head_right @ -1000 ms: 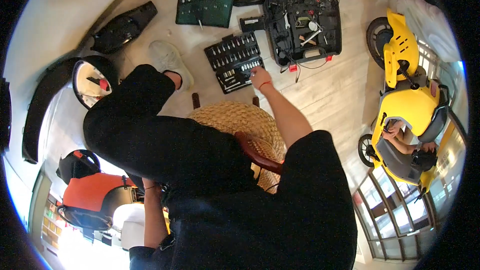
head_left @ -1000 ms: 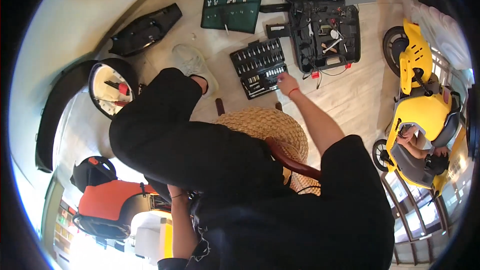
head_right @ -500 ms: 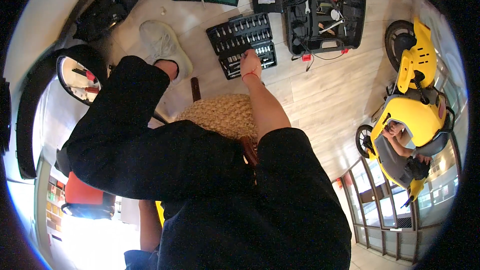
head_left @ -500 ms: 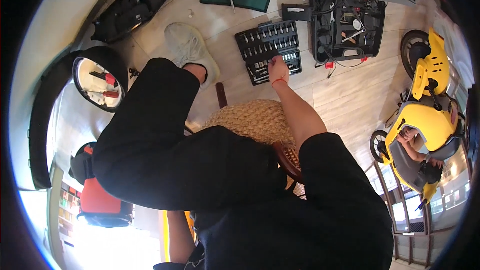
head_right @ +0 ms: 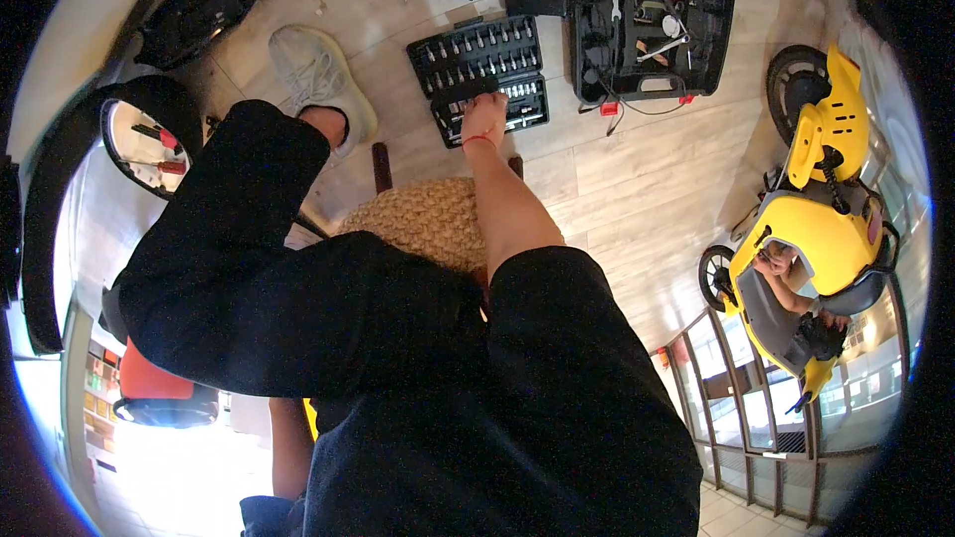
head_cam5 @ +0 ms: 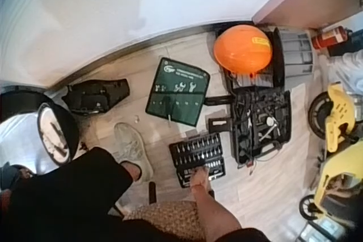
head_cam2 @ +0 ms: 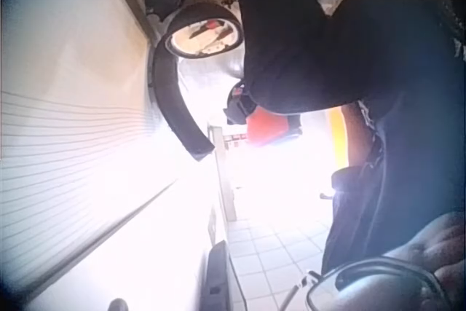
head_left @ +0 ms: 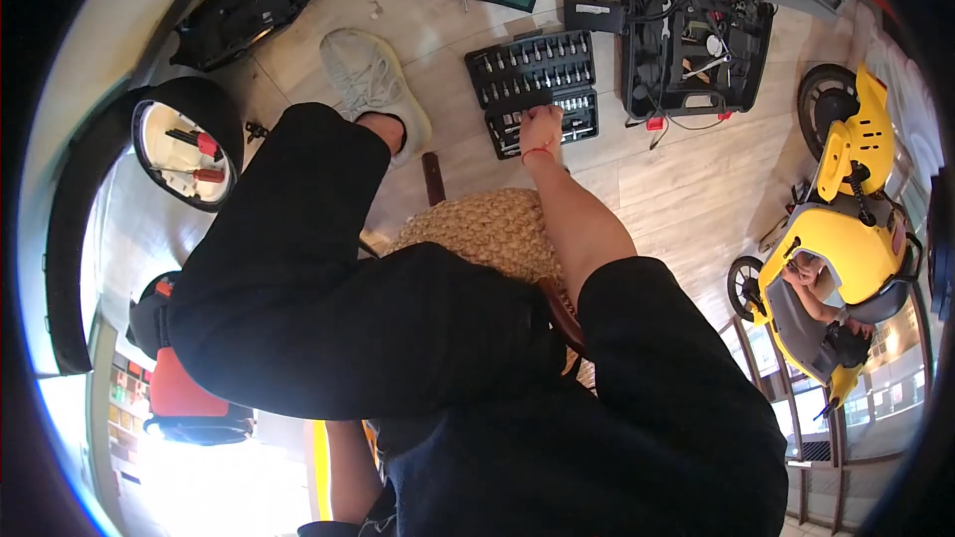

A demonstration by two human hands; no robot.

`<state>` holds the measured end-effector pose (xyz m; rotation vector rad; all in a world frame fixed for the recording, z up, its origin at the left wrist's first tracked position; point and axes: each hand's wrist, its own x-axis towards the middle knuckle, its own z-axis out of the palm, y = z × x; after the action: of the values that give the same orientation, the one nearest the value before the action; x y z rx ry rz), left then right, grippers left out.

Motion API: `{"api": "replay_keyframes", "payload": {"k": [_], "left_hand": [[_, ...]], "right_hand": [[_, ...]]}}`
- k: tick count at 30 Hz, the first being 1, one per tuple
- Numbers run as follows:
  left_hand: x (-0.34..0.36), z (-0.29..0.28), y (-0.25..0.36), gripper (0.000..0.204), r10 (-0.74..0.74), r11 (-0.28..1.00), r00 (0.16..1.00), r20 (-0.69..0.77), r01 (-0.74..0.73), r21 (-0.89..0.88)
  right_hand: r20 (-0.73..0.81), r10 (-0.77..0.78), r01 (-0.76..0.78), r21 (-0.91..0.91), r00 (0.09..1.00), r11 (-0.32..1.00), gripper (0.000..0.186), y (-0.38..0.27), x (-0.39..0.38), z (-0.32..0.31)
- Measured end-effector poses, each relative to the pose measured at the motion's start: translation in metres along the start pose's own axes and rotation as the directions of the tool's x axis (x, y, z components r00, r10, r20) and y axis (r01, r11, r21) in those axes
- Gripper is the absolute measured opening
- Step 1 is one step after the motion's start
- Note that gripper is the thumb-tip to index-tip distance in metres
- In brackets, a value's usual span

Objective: Using hand tools to maintain and repair the front assembly and handlebars of a scooter.

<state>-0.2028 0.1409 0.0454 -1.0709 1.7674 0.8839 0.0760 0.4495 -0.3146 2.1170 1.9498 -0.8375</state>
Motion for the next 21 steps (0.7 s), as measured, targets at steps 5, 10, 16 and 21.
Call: {"api": "replay_keyframes", "payload": {"k": [5,10,16,21], "left_hand": [[0.016,0.012,0.004,0.038,-0.005,1.0,0.999,0.042,0.004,0.028],[0.008,0.011,-0.001,0.037,0.01,1.0,1.0,0.002,-0.01,0.021],[0.005,0.015,-0.002,0.037,0.014,1.0,1.0,-0.006,-0.014,0.026],[0.009,0.008,0.002,0.037,0.014,0.999,1.0,0.014,-0.014,0.039]], "right_hand": [[-0.174,0.118,-0.03,0.439,0.978,0.898,0.014,0.048,0.01,0.023],[-0.011,0.089,-0.089,-0.026,0.996,0.996,0.019,0.014,-0.004,0.009],[0.119,0.392,-0.405,0.118,0.912,0.907,0.028,-0.006,-0.002,0.014],[0.191,0.559,-0.541,-0.14,0.807,0.829,0.04,0.025,0.034,0.046]]}}
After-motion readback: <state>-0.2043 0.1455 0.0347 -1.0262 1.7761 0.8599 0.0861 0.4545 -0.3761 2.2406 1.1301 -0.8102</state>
